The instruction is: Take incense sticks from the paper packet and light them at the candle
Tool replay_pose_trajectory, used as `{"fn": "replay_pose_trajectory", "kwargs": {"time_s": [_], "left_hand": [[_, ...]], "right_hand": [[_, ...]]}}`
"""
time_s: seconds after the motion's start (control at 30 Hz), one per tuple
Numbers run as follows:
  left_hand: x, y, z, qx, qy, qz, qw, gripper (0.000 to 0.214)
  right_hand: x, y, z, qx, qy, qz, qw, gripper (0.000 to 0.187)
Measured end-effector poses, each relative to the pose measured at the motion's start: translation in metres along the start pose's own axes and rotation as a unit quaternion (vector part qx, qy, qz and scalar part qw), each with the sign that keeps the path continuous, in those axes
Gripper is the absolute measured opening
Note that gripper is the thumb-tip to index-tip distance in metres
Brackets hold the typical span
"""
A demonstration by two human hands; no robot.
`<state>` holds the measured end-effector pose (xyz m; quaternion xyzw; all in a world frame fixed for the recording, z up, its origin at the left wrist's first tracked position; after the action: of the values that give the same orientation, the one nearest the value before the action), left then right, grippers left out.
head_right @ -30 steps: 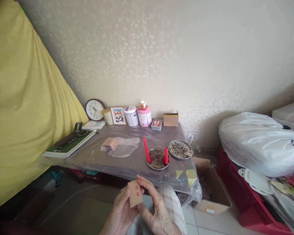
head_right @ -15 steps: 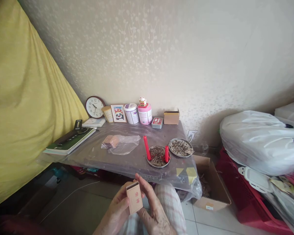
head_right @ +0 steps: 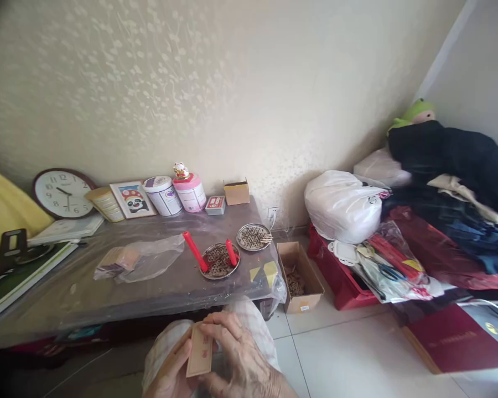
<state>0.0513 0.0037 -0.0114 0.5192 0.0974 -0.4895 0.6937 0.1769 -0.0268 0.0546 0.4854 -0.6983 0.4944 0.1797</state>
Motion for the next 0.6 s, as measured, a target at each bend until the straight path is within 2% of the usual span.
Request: {"fn": "replay_pose_trajectory", "kwargs": {"time_s": [0.07,0.13,0.23,0.33,0.4,0.5,0.6], "left_hand": [[0.008,0.01,-0.004,0.031,-0.015,0.006,0.999,0.035],[0.016,0.017,-0.007,0.052,-0.031,-0.009,0.998,0.036],[0.021,0.015,-0.008,0.033,-0.037,-0.047,0.998,0.041],[0.019,0.002,-0.006,-0.022,-0.04,-0.062,0.997,0.039],[0.019,-0.006,-0.004,-0.051,-0.049,-0.061,0.996,0.038],[0.019,-0.017,-0.002,-0.078,-0.055,-0.054,0.994,0.039],[0.022,-0.029,-0.001,-0.096,-0.054,-0.051,0.993,0.039]], "right_hand": [[-0.006,-0.009,0.007,0.002,0.017,0.006,1.0,0.062],[-0.013,-0.027,0.013,-0.02,0.02,0.022,0.999,0.059],[-0.036,-0.074,0.018,-0.127,0.034,0.092,0.987,0.051],[-0.082,-0.124,0.021,-0.238,0.104,0.194,0.946,0.039],[-0.121,-0.147,0.023,-0.264,0.156,0.232,0.923,0.04],[-0.173,-0.164,0.029,-0.268,0.219,0.246,0.905,0.048],[-0.2,-0.17,0.042,-0.263,0.286,0.242,0.889,0.048]]}}
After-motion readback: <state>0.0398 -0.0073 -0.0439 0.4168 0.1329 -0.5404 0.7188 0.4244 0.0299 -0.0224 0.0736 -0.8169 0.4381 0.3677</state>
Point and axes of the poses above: each hand's wrist, its own z-axis away from the middle knuckle, its own y-axis out of the palm, x = y × z, the point moved 6 cm from there along -z, towards the middle knuckle, and after that the axes turned 4 degrees about -x, right-handed, at the moved point
